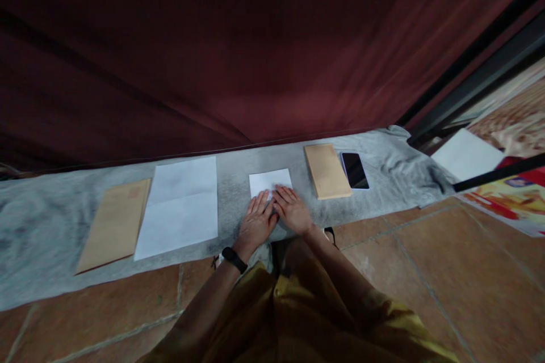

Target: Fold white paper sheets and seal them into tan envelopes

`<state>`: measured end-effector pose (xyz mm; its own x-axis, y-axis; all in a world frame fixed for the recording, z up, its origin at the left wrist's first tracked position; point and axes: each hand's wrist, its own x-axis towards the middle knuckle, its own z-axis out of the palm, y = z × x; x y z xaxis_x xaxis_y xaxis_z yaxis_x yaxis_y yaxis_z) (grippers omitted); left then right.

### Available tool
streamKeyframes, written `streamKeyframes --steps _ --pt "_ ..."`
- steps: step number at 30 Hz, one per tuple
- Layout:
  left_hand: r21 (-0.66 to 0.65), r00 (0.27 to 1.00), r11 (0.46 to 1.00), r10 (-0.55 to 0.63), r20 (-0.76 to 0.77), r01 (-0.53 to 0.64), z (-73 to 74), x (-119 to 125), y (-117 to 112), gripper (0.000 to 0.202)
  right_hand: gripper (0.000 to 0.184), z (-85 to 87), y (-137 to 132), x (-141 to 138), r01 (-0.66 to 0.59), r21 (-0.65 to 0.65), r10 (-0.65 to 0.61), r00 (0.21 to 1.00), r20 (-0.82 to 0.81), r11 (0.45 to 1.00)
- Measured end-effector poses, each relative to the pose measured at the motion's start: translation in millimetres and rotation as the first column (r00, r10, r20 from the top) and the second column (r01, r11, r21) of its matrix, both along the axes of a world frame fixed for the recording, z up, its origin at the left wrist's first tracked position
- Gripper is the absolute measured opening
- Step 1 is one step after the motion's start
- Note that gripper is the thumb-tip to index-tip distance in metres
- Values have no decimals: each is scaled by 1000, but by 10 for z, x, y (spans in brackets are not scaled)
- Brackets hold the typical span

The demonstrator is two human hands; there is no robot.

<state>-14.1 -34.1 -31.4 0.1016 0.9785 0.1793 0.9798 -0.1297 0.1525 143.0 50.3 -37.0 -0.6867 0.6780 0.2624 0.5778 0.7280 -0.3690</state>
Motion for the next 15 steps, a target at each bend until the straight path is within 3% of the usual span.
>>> streamKeyframes --steps 6,15 --pt "3 1000 1000 13 8 -13 -37 -9 1 60 48 -8 -30 24 47 7 -48 996 75 999" --pt "3 988 988 152 37 -152 -40 -52 -166 70 50 -15 -58 111 124 27 -126 987 100 992"
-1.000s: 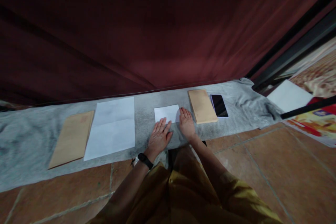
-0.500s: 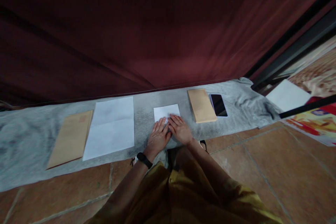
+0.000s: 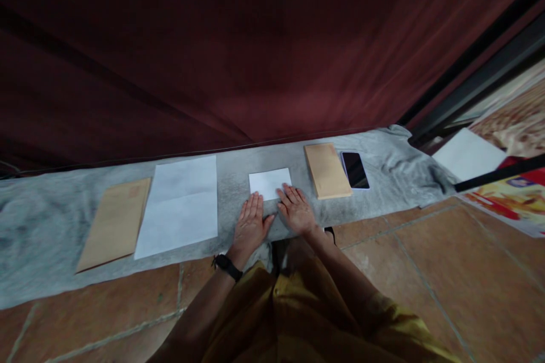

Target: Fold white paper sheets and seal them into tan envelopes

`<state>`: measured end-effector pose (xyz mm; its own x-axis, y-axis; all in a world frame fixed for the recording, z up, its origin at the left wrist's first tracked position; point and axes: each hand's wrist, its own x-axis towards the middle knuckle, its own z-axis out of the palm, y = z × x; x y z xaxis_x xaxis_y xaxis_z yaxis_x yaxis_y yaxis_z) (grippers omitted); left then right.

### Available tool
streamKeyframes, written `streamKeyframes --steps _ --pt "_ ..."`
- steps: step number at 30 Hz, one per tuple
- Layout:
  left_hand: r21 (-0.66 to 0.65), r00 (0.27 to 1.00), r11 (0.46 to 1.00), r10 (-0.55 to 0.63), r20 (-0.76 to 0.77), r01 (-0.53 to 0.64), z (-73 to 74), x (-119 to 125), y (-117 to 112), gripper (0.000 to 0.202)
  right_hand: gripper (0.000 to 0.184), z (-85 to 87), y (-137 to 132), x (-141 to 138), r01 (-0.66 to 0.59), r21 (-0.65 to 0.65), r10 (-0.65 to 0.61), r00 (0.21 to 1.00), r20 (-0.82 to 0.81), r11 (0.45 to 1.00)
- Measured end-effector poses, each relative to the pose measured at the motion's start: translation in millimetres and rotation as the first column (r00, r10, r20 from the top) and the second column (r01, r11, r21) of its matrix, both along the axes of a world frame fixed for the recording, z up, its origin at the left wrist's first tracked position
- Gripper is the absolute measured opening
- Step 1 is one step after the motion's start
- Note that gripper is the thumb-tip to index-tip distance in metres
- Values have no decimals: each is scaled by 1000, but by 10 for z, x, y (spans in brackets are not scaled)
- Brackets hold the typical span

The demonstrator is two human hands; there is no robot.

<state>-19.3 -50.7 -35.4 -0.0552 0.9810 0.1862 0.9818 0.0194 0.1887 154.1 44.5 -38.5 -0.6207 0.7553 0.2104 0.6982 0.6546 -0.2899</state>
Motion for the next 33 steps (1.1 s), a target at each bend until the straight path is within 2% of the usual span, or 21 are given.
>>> streamKeyframes --steps 3,6,12,16,23,27,29,33 --pt "-13 1000 1000 15 -6 -16 36 -35 -30 68 50 6 -2 -4 -2 -8 2 1000 -4 1000" --pt "-8 1000 1000 17 7 -17 106 -27 56 62 50 15 -4 -8 0 -17 0 1000 -13 1000" --pt "-21 996 997 -76 56 78 240 111 589 58 49 28 -2 -12 3 -22 -3 1000 -2 1000" --pt "-64 998 996 -53 45 56 195 118 837 58 48 19 0 -13 1 -11 -1 1000 -3 1000" --pt "-34 1000 999 20 12 -20 19 -34 747 61 46 49 13 -30 30 -31 -31 998 -55 999" --pt "-23 999 999 30 19 -30 0 -50 734 61 46 127 159 -153 82 -53 -86 992 -94 995" --pt "-22 999 999 29 21 -28 -4 -50 743 61 47 142 253 -229 63 -46 -67 994 -82 997" --pt "-14 999 1000 23 33 -22 -27 -64 743 60 48 85 375 -299 58 -20 -59 997 -39 998"
